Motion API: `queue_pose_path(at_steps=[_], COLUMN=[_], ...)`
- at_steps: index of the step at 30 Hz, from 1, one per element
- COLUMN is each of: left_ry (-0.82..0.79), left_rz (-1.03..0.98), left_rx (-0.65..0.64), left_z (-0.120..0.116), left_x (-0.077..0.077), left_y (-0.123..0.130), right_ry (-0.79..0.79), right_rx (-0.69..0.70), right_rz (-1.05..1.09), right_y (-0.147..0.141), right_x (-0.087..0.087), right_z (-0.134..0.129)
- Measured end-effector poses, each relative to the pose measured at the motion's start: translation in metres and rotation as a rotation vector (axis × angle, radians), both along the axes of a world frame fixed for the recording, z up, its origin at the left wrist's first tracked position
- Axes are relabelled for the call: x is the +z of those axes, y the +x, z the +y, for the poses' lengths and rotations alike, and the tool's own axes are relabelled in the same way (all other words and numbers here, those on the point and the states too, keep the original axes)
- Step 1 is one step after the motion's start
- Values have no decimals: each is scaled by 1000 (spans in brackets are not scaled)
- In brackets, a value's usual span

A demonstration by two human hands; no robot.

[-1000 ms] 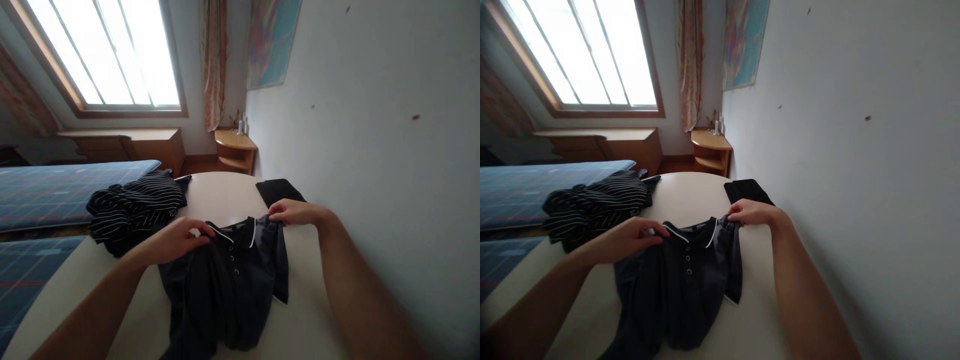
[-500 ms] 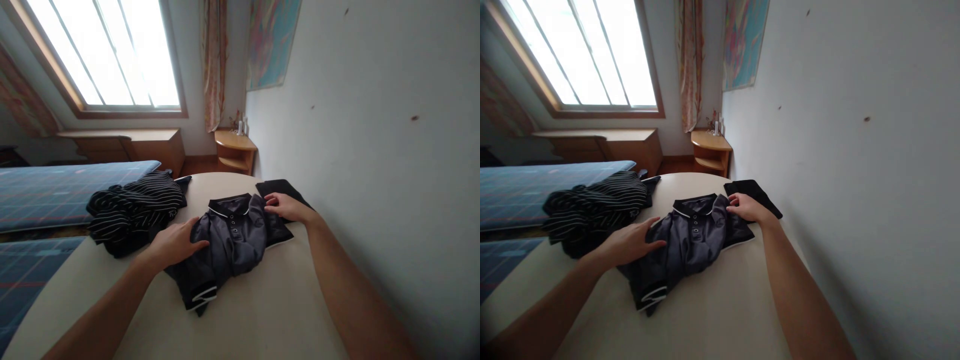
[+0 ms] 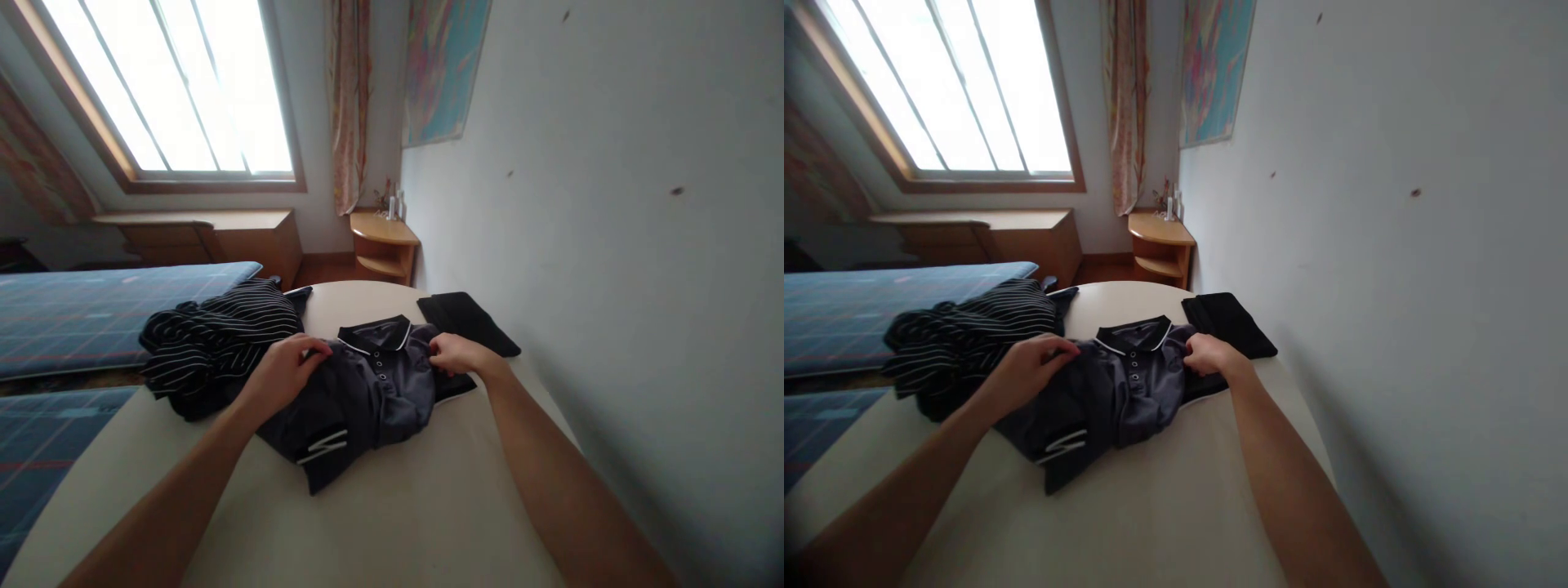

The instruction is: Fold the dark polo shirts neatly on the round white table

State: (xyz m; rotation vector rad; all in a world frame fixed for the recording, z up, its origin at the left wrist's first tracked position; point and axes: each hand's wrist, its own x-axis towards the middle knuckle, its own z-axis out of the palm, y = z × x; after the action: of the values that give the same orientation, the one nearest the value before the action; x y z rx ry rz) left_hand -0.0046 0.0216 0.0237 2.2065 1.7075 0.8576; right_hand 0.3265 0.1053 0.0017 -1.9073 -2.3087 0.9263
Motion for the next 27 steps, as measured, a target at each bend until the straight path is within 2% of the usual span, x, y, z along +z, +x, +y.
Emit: queue_pose_path(at_steps=[2, 4, 7, 9, 12, 14, 16, 19, 22, 27], left_ry=[163, 273, 333, 282, 29, -157, -287, -362, -352, -331], left_rz=[-45, -48, -7, 43, 157, 245, 307, 342, 360, 443], left_rx=[199, 341, 390, 322, 61, -143, -293, -319, -276, -282], left_z=[8, 15, 15, 8, -11, -24, -32, -35, -31, -29], left_x=[0, 0, 1, 4, 12, 17, 20, 18, 12, 7], left_y=[-14, -26, -30, -21, 0, 11, 17, 20, 21, 24], right_ry=[62, 207, 401, 434, 394, 310, 184, 79, 104, 127], right_rx=[-45, -151, -304, -285, -108, 39, 142, 176, 172, 176], right_rz=[79, 153, 253, 279, 200, 154, 145, 89, 16, -57], right_y=[3, 6, 8, 9, 9, 9, 9, 7, 2, 0], right_x=[6, 12, 15, 15, 14, 14, 15, 15, 11, 6], right_z=[1, 3, 6, 6, 4, 1, -2, -5, -7, -7])
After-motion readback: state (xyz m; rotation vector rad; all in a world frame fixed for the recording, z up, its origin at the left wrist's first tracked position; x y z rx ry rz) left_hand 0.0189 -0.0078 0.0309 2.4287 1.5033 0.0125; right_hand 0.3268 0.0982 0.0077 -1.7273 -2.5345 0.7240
